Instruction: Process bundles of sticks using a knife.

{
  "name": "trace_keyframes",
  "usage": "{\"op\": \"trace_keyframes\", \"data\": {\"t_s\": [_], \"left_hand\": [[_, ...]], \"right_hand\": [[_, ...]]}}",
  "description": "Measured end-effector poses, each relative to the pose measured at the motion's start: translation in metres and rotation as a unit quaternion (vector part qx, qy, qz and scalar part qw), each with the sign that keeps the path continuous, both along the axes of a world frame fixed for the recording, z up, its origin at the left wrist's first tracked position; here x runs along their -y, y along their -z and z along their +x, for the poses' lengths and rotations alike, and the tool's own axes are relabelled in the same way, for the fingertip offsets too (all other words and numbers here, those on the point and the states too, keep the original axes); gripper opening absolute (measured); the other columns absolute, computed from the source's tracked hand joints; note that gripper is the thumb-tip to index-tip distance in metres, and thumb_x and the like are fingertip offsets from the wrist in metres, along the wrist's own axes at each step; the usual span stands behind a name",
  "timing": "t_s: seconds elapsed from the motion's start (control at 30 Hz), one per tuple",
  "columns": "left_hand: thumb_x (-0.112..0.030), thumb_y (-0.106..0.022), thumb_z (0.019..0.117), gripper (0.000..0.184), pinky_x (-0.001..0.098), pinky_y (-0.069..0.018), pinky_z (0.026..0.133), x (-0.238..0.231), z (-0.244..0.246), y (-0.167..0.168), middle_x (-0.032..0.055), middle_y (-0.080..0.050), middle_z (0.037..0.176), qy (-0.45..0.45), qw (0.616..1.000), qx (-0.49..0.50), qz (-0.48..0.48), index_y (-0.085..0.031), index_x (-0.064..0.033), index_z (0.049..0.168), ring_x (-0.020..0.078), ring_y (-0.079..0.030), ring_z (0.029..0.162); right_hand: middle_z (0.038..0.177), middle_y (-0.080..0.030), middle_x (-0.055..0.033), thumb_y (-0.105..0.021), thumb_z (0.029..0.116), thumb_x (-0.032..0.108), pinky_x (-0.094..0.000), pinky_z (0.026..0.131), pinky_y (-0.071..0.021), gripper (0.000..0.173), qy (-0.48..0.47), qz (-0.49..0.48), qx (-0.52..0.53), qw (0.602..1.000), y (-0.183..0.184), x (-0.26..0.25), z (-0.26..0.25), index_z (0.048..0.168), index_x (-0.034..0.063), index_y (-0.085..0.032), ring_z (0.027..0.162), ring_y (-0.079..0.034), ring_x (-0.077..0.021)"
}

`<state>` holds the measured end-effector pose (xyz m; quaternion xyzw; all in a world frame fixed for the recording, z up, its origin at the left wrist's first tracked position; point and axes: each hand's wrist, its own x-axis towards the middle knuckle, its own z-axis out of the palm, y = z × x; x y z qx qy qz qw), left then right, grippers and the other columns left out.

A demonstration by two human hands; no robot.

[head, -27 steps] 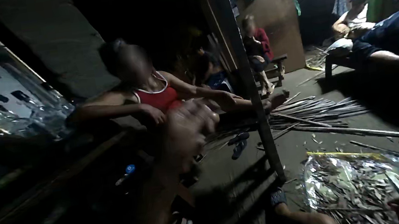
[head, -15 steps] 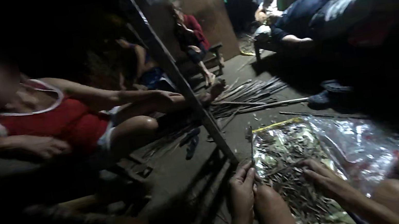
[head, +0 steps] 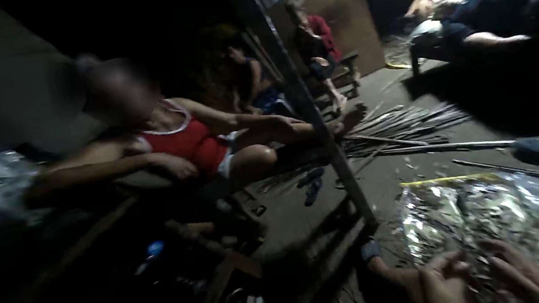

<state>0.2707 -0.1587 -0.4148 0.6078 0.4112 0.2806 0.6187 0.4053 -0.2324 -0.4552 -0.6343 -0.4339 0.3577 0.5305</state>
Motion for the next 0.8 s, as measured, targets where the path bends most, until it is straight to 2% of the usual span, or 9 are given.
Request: {"op": "trace_keyframes", "data": {"t_s": [0.07, 0.17, 0.23, 0.3, 0.37, 0.47, 0.63, 0.7, 0.8], "left_hand": [[0.003, -0.056, 0.0994, 0.026, 0.0204, -0.0505, 0.075, 0.003, -0.003, 0.008, 0.0118, -0.071, 0.101, 0.013, 1.0, 0.012, 0.012, -0.065, 0.0103, 0.123, 0.002, -0.06, 0.079], [0.0, -0.053, 0.1019, 0.025, 0.0173, -0.0444, 0.054, 0.009, -0.009, 0.021, 0.0033, -0.067, 0.084, 0.04, 0.998, 0.026, -0.037, -0.064, 0.0075, 0.123, -0.0004, -0.053, 0.06], [-0.002, -0.053, 0.102, 0.025, 0.017, -0.0419, 0.05, 0.014, -0.015, 0.026, -0.0001, -0.065, 0.077, 0.061, 0.995, 0.019, -0.075, -0.065, 0.0043, 0.123, -0.0004, -0.052, 0.056], [-0.004, -0.054, 0.1019, 0.026, 0.0157, -0.0429, 0.049, 0.015, -0.02, 0.027, -0.0024, -0.065, 0.075, 0.088, 0.992, 0.0, -0.093, -0.065, 0.001, 0.124, -0.0011, -0.053, 0.055], [-0.004, -0.053, 0.102, 0.025, 0.0148, -0.0434, 0.047, 0.012, -0.02, 0.024, -0.0024, -0.066, 0.075, 0.101, 0.991, -0.011, -0.087, -0.065, 0.0, 0.124, -0.0012, -0.054, 0.053], [-0.007, -0.054, 0.1033, 0.024, 0.0149, -0.0421, 0.043, 0.005, -0.007, 0.021, -0.0007, -0.066, 0.078, 0.098, 0.993, -0.019, -0.057, -0.063, -0.001, 0.125, -0.0003, -0.053, 0.05], [-0.004, -0.05, 0.1053, 0.012, 0.0126, -0.0367, 0.041, 0.0, 0.017, 0.022, -0.0017, -0.059, 0.068, 0.048, 0.995, 0.022, -0.089, -0.059, 0.0007, 0.111, -0.0013, -0.045, 0.045], [-0.004, -0.045, 0.1075, 0.012, 0.012, -0.0361, 0.039, -0.004, 0.022, 0.02, -0.0021, -0.055, 0.066, 0.019, 0.988, 0.037, -0.148, -0.056, 0.0002, 0.112, -0.0014, -0.044, 0.043], [-0.006, -0.043, 0.1088, 0.013, 0.0122, -0.035, 0.038, -0.01, 0.026, 0.018, -0.0016, -0.053, 0.065, -0.007, 0.978, 0.047, -0.201, -0.055, -0.0003, 0.11, -0.0009, -0.042, 0.043]], "right_hand": [[0.106, -0.057, -0.0124, -0.043, 0.107, 0.023, -0.03, 0.077, -0.0509, 0.052, 0.026, 0.011, -0.052, 0.998, 0.002, -0.005, 0.006, 0.146, -0.011, -0.033, 0.083, -0.057, -0.008], [0.103, -0.056, -0.0028, -0.055, 0.1018, 0.026, -0.0244, 0.069, -0.0508, 0.065, 0.08, 0.014, -0.08, 0.993, -0.002, -0.007, 0.018, 0.151, -0.0045, -0.026, 0.078, -0.056, -0.0017], [0.096, -0.059, -0.0022, -0.058, 0.0993, 0.021, -0.024, 0.061, -0.0491, 0.057, 0.116, 0.022, -0.067, 0.991, -0.006, -0.008, 0.024, 0.147, -0.0021, -0.038, 0.071, -0.055, -0.0026], [0.089, -0.063, 0.0007, -0.057, 0.0975, 0.013, -0.0197, 0.056, -0.0483, 0.037, 0.141, 0.037, -0.065, 0.987, -0.007, -0.01, 0.028, 0.132, -0.0006, -0.054, 0.064, -0.055, -0.0006], [0.087, -0.063, 0.0015, -0.055, 0.099, 0.007, -0.0179, 0.056, -0.0471, 0.026, 0.128, 0.018, -0.081, 0.988, -0.021, -0.007, 0.027, 0.124, 0.0003, -0.057, 0.064, -0.055, 0.0], [0.095, -0.063, -0.0029, -0.055, 0.0984, 0.002, -0.0203, 0.068, -0.0513, 0.026, 0.088, -0.019, -0.071, 0.993, -0.035, -0.004, 0.025, 0.125, -0.0028, -0.057, 0.075, -0.059, -0.0019], [0.086, -0.058, -0.0002, -0.061, 0.0969, 0.013, -0.0198, 0.062, -0.046, 0.042, 0.088, -0.003, -0.083, 0.993, -0.026, -0.003, 0.028, 0.134, -0.0019, -0.049, 0.067, -0.053, -0.002], [0.089, -0.055, -0.0009, -0.05, 0.0993, 0.023, -0.0234, 0.062, -0.0452, 0.045, 0.081, -0.015, -0.063, 0.995, -0.016, 0.003, 0.03, 0.137, -0.0016, -0.047, 0.069, -0.051, -0.0043], [0.094, -0.059, -0.0092, -0.035, 0.1052, 0.037, -0.0378, 0.07, -0.0491, 0.052, 0.053, -0.078, -0.002, 0.996, 0.002, 0.011, 0.022, 0.14, 0.0004, -0.047, 0.075, -0.055, -0.0161]]}}
